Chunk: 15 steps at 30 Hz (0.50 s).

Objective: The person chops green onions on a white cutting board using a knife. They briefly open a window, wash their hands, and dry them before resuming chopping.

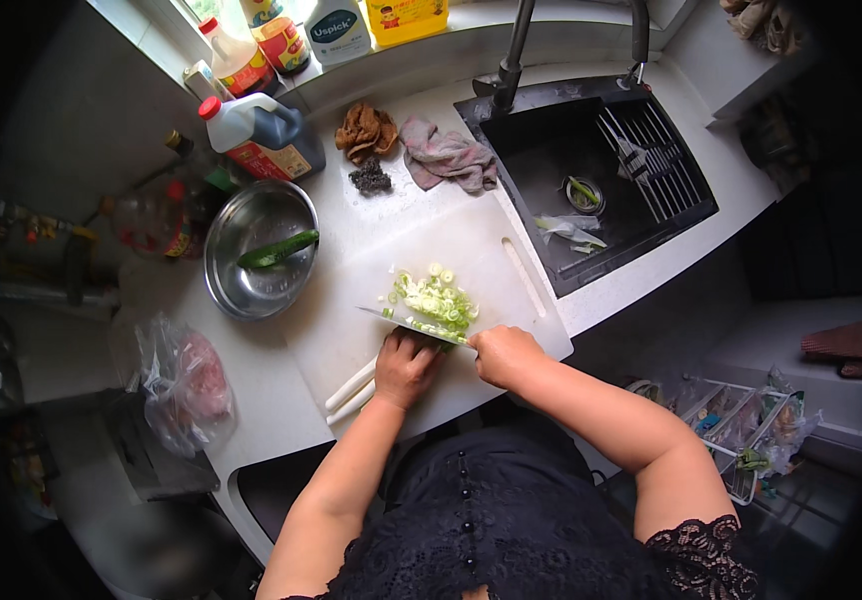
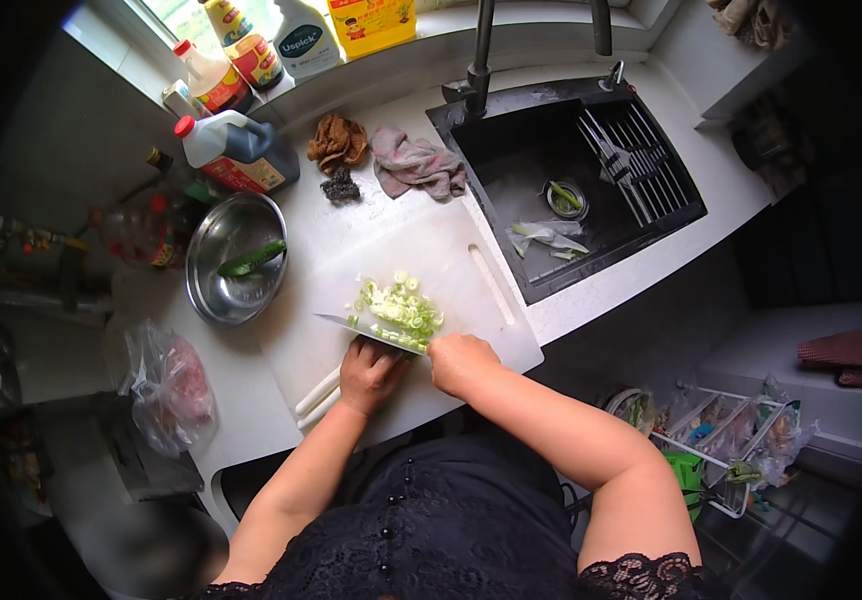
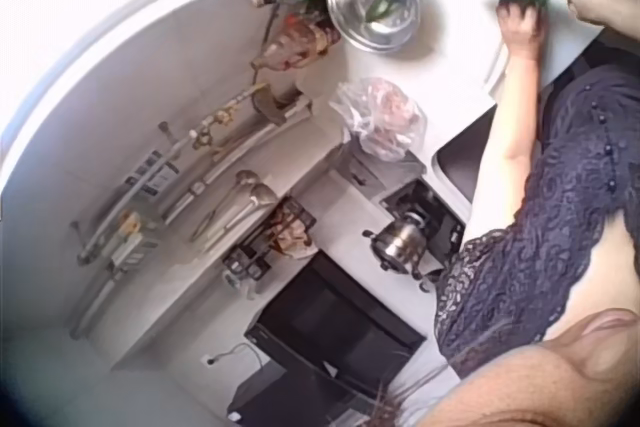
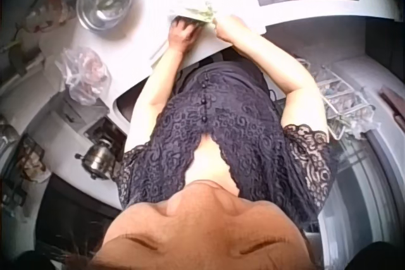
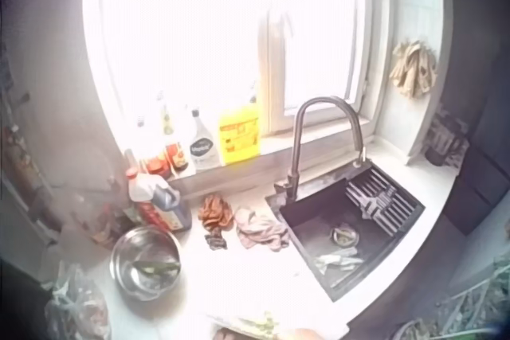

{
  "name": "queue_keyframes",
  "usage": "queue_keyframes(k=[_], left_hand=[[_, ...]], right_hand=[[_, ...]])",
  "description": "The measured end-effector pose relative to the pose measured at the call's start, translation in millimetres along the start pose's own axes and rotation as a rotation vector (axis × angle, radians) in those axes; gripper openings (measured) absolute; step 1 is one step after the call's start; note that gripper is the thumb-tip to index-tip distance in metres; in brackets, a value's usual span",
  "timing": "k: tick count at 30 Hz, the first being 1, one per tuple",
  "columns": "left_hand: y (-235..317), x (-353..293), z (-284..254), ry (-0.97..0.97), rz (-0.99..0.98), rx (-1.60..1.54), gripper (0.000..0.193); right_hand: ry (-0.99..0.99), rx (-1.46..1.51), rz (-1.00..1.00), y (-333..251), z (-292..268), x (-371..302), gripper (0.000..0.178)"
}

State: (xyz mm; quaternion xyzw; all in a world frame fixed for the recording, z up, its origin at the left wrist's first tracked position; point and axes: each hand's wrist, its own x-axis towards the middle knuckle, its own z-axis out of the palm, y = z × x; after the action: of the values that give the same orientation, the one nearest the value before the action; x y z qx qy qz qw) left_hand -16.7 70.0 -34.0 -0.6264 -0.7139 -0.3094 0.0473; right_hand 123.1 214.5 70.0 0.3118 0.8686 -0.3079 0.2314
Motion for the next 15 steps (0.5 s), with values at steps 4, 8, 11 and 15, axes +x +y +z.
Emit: queue_keyframes(k=[4,8,11,15], left_hand=[[-2,2,0,0.019,0.024,0.013,0.027],[0,5,-3,0.016,0.015,0.005,0.028],[1,8,-4,0.01,0.017,-0.003,0.028],[-2,3,-1,0.019,0.018,0.013,0.026]], right_hand=[[-0.001,0.007,0.026,0,-4,-17,0.022],[-0.045,0.009,0.044,2,-7,-18,0.021],[-0.015,-0.005,0.032,-8,6,7,0.021],[0.008,-0.021,0.008,-2,12,7,0.021]])
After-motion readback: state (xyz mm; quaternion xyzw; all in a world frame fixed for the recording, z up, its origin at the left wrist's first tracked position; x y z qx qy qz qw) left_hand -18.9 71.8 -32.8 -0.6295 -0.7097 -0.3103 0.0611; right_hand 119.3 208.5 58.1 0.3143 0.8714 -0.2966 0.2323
